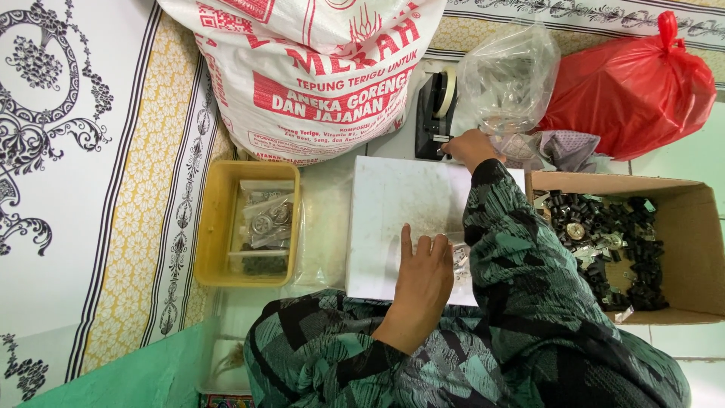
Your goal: The person sorts small electronic components from a cardboard box onto a white board, then places them into a clear plastic bag. They seal the bag and set it aside in a yellow container before repeating the process with another batch of components.
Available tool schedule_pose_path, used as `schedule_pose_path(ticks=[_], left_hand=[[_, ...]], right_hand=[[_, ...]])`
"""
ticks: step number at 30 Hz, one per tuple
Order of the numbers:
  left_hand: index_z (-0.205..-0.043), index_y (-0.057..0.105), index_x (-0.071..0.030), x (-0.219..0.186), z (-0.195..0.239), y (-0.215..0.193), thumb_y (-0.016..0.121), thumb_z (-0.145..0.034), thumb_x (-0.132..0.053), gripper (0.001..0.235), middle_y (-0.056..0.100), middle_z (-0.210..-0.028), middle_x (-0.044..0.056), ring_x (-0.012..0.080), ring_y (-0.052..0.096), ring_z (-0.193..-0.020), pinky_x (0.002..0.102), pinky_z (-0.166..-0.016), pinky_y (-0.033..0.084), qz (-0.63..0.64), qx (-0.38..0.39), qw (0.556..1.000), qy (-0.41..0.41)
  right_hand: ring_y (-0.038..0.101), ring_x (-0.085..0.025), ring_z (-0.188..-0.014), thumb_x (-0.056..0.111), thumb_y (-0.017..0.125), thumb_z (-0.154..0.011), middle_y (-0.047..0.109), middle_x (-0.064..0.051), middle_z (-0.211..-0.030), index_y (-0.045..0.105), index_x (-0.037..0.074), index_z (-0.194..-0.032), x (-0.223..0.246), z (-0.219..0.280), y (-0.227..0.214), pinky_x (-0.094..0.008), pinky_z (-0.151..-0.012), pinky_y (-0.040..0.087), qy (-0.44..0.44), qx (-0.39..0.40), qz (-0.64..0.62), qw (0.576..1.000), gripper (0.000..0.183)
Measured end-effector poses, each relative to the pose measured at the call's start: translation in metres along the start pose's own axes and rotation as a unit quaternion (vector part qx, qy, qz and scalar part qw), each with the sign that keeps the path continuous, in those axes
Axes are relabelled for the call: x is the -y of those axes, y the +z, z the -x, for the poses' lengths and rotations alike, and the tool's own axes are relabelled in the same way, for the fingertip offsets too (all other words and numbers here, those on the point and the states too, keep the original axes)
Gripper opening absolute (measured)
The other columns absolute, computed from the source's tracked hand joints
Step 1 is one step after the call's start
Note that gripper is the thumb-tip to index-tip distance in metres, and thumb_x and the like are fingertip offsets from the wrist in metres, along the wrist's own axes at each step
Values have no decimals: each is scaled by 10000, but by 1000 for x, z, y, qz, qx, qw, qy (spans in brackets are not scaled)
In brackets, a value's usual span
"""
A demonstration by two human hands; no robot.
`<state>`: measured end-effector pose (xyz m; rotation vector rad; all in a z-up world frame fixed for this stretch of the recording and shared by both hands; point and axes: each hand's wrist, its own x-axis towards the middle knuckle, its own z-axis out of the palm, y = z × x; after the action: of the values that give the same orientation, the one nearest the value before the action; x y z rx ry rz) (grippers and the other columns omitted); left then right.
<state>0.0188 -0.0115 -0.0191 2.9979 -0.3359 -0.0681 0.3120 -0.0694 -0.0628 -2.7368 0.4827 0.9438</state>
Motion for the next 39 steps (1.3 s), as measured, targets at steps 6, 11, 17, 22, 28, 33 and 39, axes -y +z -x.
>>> schedule_pose_path(ticks=[6, 11, 17, 22, 28, 33, 39], left_hand=[[-1365, 595, -105, 2, 1, -9, 827, -738, -226, 679, 523, -1255, 85, 291, 506, -1130, 683, -1232, 166, -14, 52, 998, 17], [-1353, 575, -54, 8, 4, -13, 892, -585, -194, 842, 517, -1225, 109, 322, 501, -1102, 693, -1217, 190, 14, 10, 999, 29], [-1208, 673, 32, 10, 9, -19, 760, -762, 49, 454, 547, -1078, 144, 325, 588, -962, 749, -1180, 203, 89, -109, 990, 33], [-1215, 649, 66, 11, 16, -26, 734, -794, 42, 430, 538, -1108, 154, 306, 562, -949, 746, -1176, 210, 96, -121, 987, 44], [-1251, 642, 27, 16, 14, -22, 775, -821, -8, 452, 555, -1192, 162, 322, 572, -1015, 745, -1182, 181, 103, -71, 992, 36], [-1308, 640, 8, 26, 12, -15, 892, -701, -92, 664, 570, -1238, 154, 334, 553, -1079, 794, -1156, 150, 115, -55, 990, 59], [-1334, 630, -15, 27, 14, -13, 897, -726, -142, 676, 550, -1255, 128, 309, 534, -1110, 780, -1153, 162, 101, -49, 992, 63]], right_hand=[[357, -442, -1487, 442, 764, -846, 427, -185, -1595, 550, 71, -1440, 1, 33, -7, -701, -1205, 158, -23, 9, 27, 999, 732], [556, -402, -1225, 261, 588, -844, 654, -157, -1222, 695, 85, -921, -6, 2, 14, -630, -1125, 243, -57, -47, 62, 995, 219], [622, -318, -1142, 484, 653, -903, 721, -40, -1129, 789, 221, -1105, -53, 6, 9, -515, -943, 367, -203, -95, -113, 968, 359], [641, -287, -1159, 392, 677, -1004, 696, -58, -1127, 763, 169, -1152, -105, 121, -13, -449, -921, 493, -313, -96, -244, 913, 281], [492, -443, -1331, 231, 696, -1019, 592, -204, -1297, 746, 48, -1044, -161, 189, 15, -583, -1118, 356, -368, -59, -280, 885, 192], [449, -371, -1394, 254, 656, -1017, 558, -130, -1374, 726, 87, -1066, -171, 205, 36, -544, -1125, 391, -329, -67, -255, 907, 187], [401, -406, -1396, 228, 659, -1019, 496, -120, -1361, 742, 122, -1072, -178, 193, 66, -644, -1156, 257, -349, -143, -221, 900, 145]])
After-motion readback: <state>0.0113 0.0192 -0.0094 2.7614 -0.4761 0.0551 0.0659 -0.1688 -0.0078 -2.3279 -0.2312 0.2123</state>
